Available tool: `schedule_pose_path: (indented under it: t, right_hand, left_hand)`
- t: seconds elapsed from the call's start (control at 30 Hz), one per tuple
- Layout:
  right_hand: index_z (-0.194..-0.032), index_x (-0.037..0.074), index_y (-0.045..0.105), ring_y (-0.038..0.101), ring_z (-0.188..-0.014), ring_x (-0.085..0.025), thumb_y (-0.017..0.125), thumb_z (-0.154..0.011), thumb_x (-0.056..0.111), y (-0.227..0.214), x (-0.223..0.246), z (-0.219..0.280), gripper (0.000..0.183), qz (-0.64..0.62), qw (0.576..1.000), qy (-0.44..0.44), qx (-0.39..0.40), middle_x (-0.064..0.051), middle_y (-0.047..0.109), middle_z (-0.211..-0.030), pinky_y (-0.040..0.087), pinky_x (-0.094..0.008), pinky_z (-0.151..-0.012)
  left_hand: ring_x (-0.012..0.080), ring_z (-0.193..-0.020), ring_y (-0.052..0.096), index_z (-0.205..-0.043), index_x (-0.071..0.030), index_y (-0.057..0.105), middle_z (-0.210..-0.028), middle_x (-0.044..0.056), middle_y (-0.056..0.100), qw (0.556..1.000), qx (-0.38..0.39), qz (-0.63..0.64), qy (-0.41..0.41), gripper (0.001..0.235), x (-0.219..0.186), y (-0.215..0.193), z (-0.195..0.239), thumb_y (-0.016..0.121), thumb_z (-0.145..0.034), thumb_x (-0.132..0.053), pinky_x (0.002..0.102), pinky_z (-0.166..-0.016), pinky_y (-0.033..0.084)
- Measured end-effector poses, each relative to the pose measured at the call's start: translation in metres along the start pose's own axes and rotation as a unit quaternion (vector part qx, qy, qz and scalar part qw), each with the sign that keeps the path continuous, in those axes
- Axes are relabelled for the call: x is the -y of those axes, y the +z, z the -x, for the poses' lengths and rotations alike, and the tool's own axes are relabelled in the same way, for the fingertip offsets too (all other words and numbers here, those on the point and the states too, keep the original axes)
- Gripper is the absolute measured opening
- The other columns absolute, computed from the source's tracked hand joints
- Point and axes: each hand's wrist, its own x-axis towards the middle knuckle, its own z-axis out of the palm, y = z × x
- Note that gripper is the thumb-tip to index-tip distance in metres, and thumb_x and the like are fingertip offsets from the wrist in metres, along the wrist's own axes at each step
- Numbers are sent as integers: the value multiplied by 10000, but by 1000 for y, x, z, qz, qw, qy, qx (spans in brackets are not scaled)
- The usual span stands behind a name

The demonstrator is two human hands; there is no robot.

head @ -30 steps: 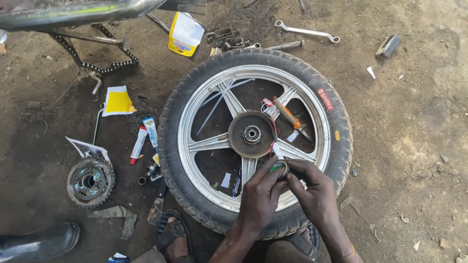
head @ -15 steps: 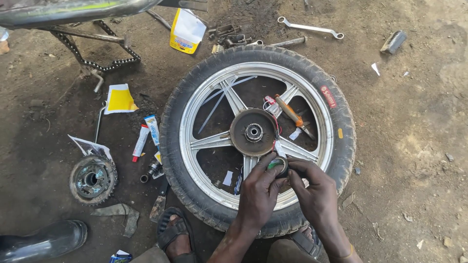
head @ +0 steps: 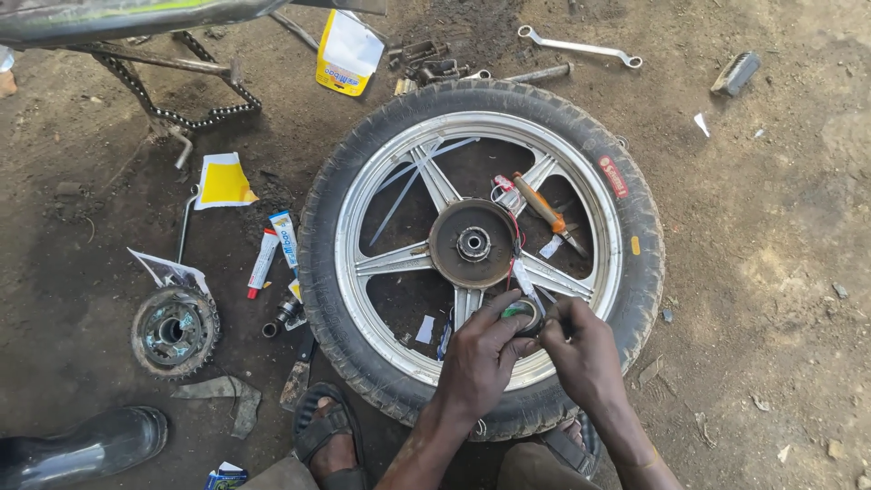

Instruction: The person sits on the ground and works on a motorcycle wheel hub, stripping and twisting wires, then wrapping them with electrical tape. Tools and parts are scattered around the wheel on the dirt ground.

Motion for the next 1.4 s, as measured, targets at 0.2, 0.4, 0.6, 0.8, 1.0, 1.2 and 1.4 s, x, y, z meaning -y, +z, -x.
schedule_pose_path:
  t: [0.2,0.4,0.6,0.8,1.0,1.2,1.4]
  right_hand:
    - [-1036,112,733,703,-783,-174,671,-916,234,-12,-5,9,183,80,989,-123,-17,-42,799,-992,549,-322,-643]
    - [-878,119,651,648,-643,-166,684,-906,209,-13,-13,6,100,157,976,-149,10,-26,744,-780,486,-347,-564]
    - [-778,126,506,498,-656,-144,577,-859,168,-1,-39,4,116,108,987,-115,-6,-25,613,-724,426,-308,-582]
    - [-762,109,523,542,-671,-171,586,-820,107,4,-24,7,86,-138,989,47,19,-81,614,-692,466,-351,-690]
    - [-893,-14,578,613,-673,-275,501,-882,-88,13,-61,-18,107,-394,907,80,124,-211,653,-747,473,-345,-661]
    - [-988,64,676,676,-822,-187,690,-956,195,4,-30,-1,136,-109,988,7,109,-79,743,-856,509,-313,-798]
    - [-909,72,638,611,-685,-184,633,-984,166,12,-16,1,120,-97,986,-15,136,-93,724,-731,469,-319,-644]
  left_hand:
    - [405,-1255,614,-1207,8,679,-1424,243,572,1000,5,-26,-3,318,-1,0,-1,698,-890,-11,467,-1040,545]
    - [432,-1182,629,-1200,-3,670,-1432,273,557,995,33,-89,11,317,9,11,8,707,-885,1,517,-958,574]
    - [453,-1176,619,-1098,-16,642,-1424,269,566,995,62,-71,42,273,7,13,13,565,-854,80,542,-915,476]
    - [353,-1267,624,-1225,-50,691,-1453,184,588,993,90,56,-53,340,21,12,11,630,-896,10,464,-1099,507]
    - [280,-1287,617,-1270,-54,675,-1407,95,645,977,101,124,-139,363,39,2,10,624,-924,-152,425,-1045,519]
    - [304,-1242,646,-1246,-86,679,-1457,113,592,985,110,53,-124,313,35,-3,11,646,-941,-152,447,-959,562]
    - [330,-1204,626,-1188,-59,626,-1368,122,618,989,122,-48,-73,433,39,-11,12,586,-785,94,455,-973,533]
